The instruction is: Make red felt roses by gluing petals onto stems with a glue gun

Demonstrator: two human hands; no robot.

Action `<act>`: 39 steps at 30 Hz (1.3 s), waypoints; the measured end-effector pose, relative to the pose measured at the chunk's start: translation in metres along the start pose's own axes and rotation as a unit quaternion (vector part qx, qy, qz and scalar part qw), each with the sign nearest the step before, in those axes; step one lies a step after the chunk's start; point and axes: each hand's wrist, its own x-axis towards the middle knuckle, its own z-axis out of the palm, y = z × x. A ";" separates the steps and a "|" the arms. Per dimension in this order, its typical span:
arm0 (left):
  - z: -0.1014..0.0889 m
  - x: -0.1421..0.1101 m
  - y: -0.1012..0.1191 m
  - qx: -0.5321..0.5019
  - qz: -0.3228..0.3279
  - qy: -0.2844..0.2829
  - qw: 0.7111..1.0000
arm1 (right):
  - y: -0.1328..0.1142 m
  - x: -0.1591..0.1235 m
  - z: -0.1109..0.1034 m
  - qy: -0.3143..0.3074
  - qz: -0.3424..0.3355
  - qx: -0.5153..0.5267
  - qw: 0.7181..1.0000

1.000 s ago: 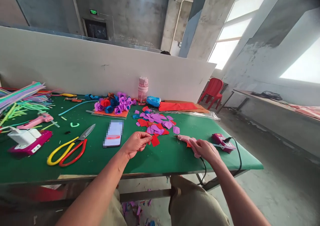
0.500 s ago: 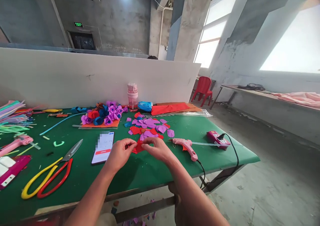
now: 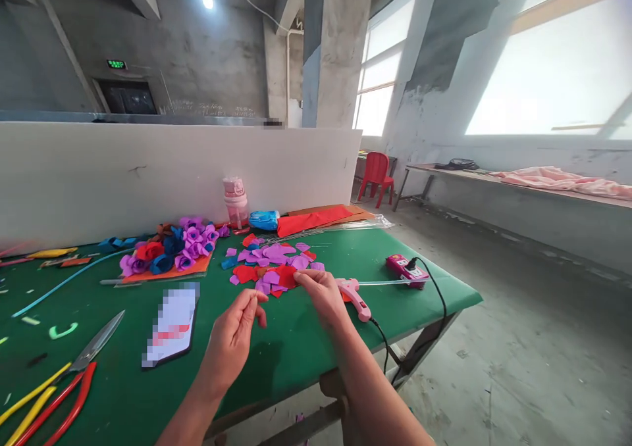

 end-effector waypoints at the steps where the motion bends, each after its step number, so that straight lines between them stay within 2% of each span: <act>1: 0.004 -0.001 0.001 -0.018 -0.008 -0.009 1.000 | -0.001 0.000 -0.001 0.003 -0.003 0.013 1.000; 8: 0.021 -0.005 0.006 -0.167 -0.057 -0.050 0.983 | -0.008 -0.006 0.003 -0.024 -0.003 0.037 0.999; 15: 0.020 -0.002 0.003 -0.152 -0.076 0.001 0.985 | -0.011 -0.009 0.005 -0.021 -0.006 0.023 0.999; 26: 0.020 -0.002 0.001 -0.161 -0.085 -0.005 0.983 | -0.017 -0.014 0.006 -0.034 0.017 0.041 0.998; 30: 0.020 -0.002 0.000 -0.178 -0.089 -0.010 0.980 | -0.015 -0.015 0.008 -0.027 0.019 0.071 0.997; 39: 0.020 -0.001 -0.002 -0.174 -0.089 -0.014 0.981 | -0.007 -0.012 0.011 -0.057 0.020 0.131 0.990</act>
